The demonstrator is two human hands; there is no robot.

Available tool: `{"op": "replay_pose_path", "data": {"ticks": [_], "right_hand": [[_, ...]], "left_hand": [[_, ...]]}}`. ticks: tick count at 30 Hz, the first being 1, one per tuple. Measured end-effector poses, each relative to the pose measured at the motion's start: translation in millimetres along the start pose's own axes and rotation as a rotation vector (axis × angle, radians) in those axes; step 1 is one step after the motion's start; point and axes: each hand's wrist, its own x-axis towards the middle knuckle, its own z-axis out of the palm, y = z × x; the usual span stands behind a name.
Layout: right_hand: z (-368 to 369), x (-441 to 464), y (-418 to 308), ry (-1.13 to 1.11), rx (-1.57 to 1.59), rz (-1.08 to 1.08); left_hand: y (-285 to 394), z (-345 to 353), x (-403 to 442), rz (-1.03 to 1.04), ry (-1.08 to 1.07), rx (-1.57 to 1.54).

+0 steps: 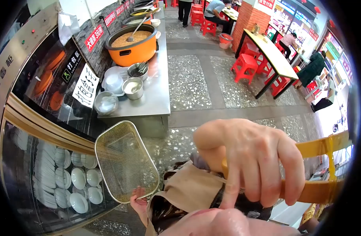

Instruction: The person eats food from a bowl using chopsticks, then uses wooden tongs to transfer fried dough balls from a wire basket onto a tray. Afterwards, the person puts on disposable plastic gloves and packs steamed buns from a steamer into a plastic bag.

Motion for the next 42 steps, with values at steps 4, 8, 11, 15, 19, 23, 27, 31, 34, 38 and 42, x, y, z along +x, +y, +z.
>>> {"op": "replay_pose_path", "data": {"ticks": [4, 8, 11, 15, 19, 23, 27, 31, 34, 38, 42], "right_hand": [[-18, 0, 12, -0.039, 0.006, -0.034], [-38, -2, 17, -0.055, 0.031, -0.067], [-56, -3, 23, -0.063, 0.027, -0.123], [-76, -8, 27, -0.095, 0.039, -0.155], [-91, -22, 25, -0.108, 0.052, -0.160], [-82, -38, 29, -0.032, 0.061, -0.198], [-72, -45, 40, -0.029, -0.008, -0.297], [-49, -67, 69, 0.204, 0.098, -0.423], [-28, -85, 106, 0.414, 0.377, -0.210], [3, -118, 187, 0.596, 0.552, 0.145], [49, -129, 239, 0.708, 0.412, 0.648]], "left_hand": [[10, -5, 16, -0.158, -0.036, -0.245], [36, 7, 19, -0.247, 0.075, -0.224], [43, 16, 22, -0.267, 0.151, -0.181], [43, 14, 28, -0.253, 0.207, -0.174], [40, 10, 32, -0.244, 0.254, -0.166], [40, 6, 28, -0.243, 0.278, -0.170], [45, -1, 16, -0.226, 0.282, -0.166], [47, -22, -8, -0.215, 0.287, -0.168], [49, -47, -39, -0.209, 0.317, -0.176], [51, -85, -91, -0.175, 0.396, -0.181], [49, -119, -139, -0.131, 0.492, -0.185]]}}
